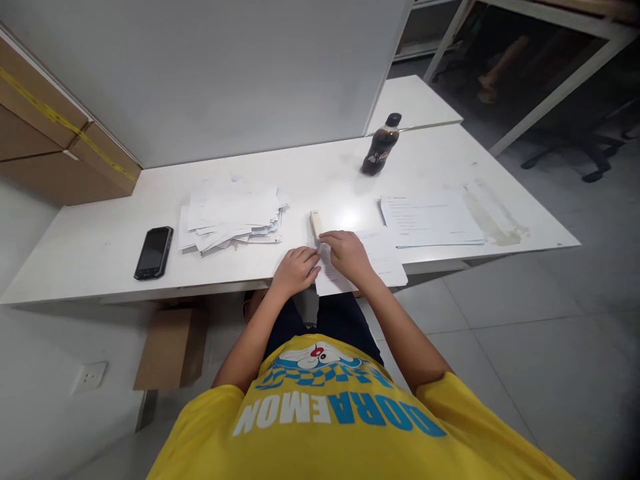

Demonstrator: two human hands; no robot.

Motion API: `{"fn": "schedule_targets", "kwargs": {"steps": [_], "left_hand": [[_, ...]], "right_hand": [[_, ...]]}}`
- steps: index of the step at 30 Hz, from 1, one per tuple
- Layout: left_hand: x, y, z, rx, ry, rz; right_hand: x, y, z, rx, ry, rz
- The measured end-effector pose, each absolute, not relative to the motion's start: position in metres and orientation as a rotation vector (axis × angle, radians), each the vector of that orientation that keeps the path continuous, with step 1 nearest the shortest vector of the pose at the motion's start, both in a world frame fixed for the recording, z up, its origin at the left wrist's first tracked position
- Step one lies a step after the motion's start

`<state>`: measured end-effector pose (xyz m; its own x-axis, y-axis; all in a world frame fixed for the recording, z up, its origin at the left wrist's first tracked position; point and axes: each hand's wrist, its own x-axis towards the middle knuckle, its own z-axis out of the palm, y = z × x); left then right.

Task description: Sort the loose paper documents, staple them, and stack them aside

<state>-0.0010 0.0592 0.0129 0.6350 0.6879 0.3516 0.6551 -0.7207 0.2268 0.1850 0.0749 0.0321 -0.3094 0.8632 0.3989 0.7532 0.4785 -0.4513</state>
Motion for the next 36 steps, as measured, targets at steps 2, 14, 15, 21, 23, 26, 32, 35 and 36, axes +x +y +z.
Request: {"fn": "schedule_targets", "kwargs": {"steps": [2, 14, 15, 21, 23, 26, 32, 35, 36], "left_hand": [[-0.001, 0.059, 0.014, 2.776, 1.145, 0.629], [0.0, 0.059, 0.015, 2.782, 1.147, 0.643], [0.0, 0.059, 0.015, 2.772, 1.151, 0.648], [-0.001, 0.063, 0.019, 2.704, 1.177, 0.655], [-0.001, 0.063, 0.02, 2.698, 1.175, 0.658], [-0.002, 0.063, 0.02, 2.69, 1.176, 0.667], [-0.003, 0.062, 0.018, 2.68, 1.178, 0.645], [-0.003, 0.062, 0.017, 2.684, 1.18, 0.657], [-0.002, 0.062, 0.017, 2.683, 1.184, 0.659]], "right_hand": [[0.182, 0.076, 0.03, -1.354, -2.079, 0.239], [0.162, 0.075, 0.015, -1.468, -2.002, 0.016], [0.158, 0.075, 0.013, -1.487, -2.011, -0.023], [0.151, 0.077, 0.009, -1.507, -2.03, -0.084], [0.153, 0.079, 0.011, -1.493, -2.022, -0.058], [0.156, 0.08, 0.016, -1.457, -2.009, -0.039], [0.175, 0.052, 0.022, -1.299, -2.071, -0.053], [0.195, 0.021, 0.017, -1.297, -2.185, 0.019], [0.203, 0.011, 0.012, -1.307, -2.23, 0.049]]}}
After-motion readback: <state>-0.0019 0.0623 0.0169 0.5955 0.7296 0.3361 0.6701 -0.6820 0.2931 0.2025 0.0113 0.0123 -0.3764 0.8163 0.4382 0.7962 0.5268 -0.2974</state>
